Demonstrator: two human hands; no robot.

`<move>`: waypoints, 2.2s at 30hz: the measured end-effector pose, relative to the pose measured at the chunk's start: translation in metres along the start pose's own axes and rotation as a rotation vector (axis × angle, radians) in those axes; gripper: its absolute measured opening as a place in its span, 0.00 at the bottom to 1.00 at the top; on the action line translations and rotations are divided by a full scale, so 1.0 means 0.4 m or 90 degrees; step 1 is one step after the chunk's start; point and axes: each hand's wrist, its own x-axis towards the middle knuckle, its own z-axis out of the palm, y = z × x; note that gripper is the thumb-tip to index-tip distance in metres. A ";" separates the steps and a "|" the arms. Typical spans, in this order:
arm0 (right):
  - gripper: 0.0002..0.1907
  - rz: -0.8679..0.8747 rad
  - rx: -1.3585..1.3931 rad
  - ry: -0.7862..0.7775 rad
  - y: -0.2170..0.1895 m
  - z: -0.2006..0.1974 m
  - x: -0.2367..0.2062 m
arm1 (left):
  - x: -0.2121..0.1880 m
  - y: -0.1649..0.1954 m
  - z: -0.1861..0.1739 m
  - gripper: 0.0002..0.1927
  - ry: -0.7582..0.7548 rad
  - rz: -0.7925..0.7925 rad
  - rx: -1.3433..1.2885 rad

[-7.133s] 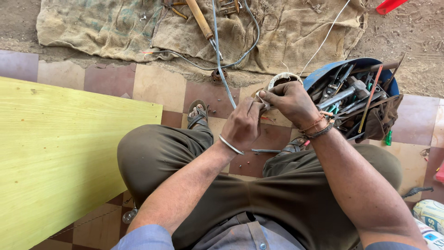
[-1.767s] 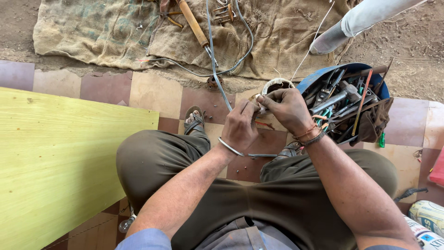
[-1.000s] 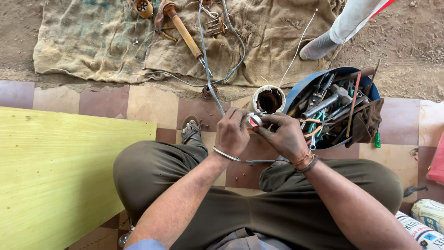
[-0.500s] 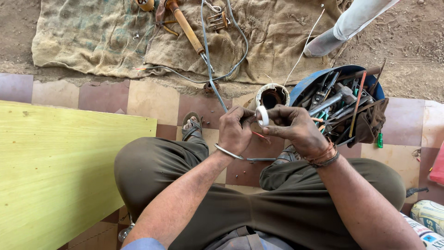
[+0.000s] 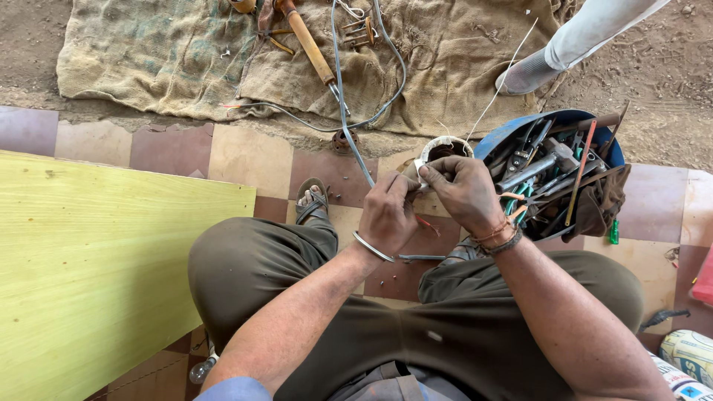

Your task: The person sits on the floor assembling and insulating a cylindrical motor or pump component. They fit a white ring onto the open end of the housing, wrap white tape around the rim, and handle wires and small parts from a nearby tool bucket.

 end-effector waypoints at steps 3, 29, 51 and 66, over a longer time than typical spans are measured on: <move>0.15 0.042 -0.077 -0.028 0.006 -0.008 0.016 | -0.001 0.000 -0.002 0.12 -0.008 0.033 0.040; 0.16 0.105 0.108 -0.144 -0.004 -0.034 -0.116 | 0.009 -0.023 0.016 0.07 0.001 -0.091 -0.024; 0.11 -0.123 -0.165 -0.027 -0.021 -0.019 0.003 | -0.005 -0.023 0.000 0.10 -0.025 -0.002 0.009; 0.14 0.034 -0.098 -0.046 0.037 -0.032 0.033 | -0.005 -0.001 -0.022 0.19 -0.043 0.203 0.167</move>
